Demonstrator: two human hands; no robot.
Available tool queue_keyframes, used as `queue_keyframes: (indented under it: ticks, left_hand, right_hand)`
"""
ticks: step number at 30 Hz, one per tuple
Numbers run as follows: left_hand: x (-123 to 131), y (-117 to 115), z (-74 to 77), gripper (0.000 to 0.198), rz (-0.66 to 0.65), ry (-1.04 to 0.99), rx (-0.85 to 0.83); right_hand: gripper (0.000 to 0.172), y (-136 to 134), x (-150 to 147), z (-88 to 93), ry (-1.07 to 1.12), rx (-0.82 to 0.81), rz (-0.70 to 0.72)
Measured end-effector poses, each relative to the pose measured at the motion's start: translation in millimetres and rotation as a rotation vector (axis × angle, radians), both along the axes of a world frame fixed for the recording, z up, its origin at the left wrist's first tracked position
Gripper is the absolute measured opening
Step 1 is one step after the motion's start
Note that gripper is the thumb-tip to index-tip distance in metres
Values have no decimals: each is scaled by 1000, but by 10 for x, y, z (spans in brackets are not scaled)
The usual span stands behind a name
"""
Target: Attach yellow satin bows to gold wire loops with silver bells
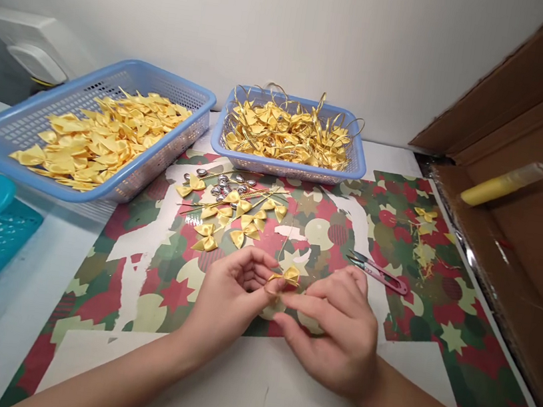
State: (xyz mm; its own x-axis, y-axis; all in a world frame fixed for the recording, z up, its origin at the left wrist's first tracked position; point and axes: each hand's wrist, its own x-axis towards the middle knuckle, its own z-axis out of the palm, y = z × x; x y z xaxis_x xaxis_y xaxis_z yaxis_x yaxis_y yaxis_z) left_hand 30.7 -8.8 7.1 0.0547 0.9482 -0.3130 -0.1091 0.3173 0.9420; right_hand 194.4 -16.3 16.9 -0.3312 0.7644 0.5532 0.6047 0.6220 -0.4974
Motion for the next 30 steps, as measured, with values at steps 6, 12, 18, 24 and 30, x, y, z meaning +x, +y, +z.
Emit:
queue_keyframes:
  ticks: [6,12,18,24,30]
  left_hand:
    - [24,-56,16,15,-72,69,33]
    - [37,-76,-4,15,-138,134,72]
    - [-2,-8,-23,22,-89,43,19]
    - [-40,30,-13,29,-26,-5,21]
    - [-26,23,-10,33,-2,-34,35]
  right_hand:
    - [8,12,-38,-2,-200,-212,-117]
    - [18,75,-7,-2,-28,-516,-47]
    - [24,112,45,74,298,-767,151]
    - [13,128,125,171,186,-630,180]
    - [14,82,104,147,-61,-224,407]
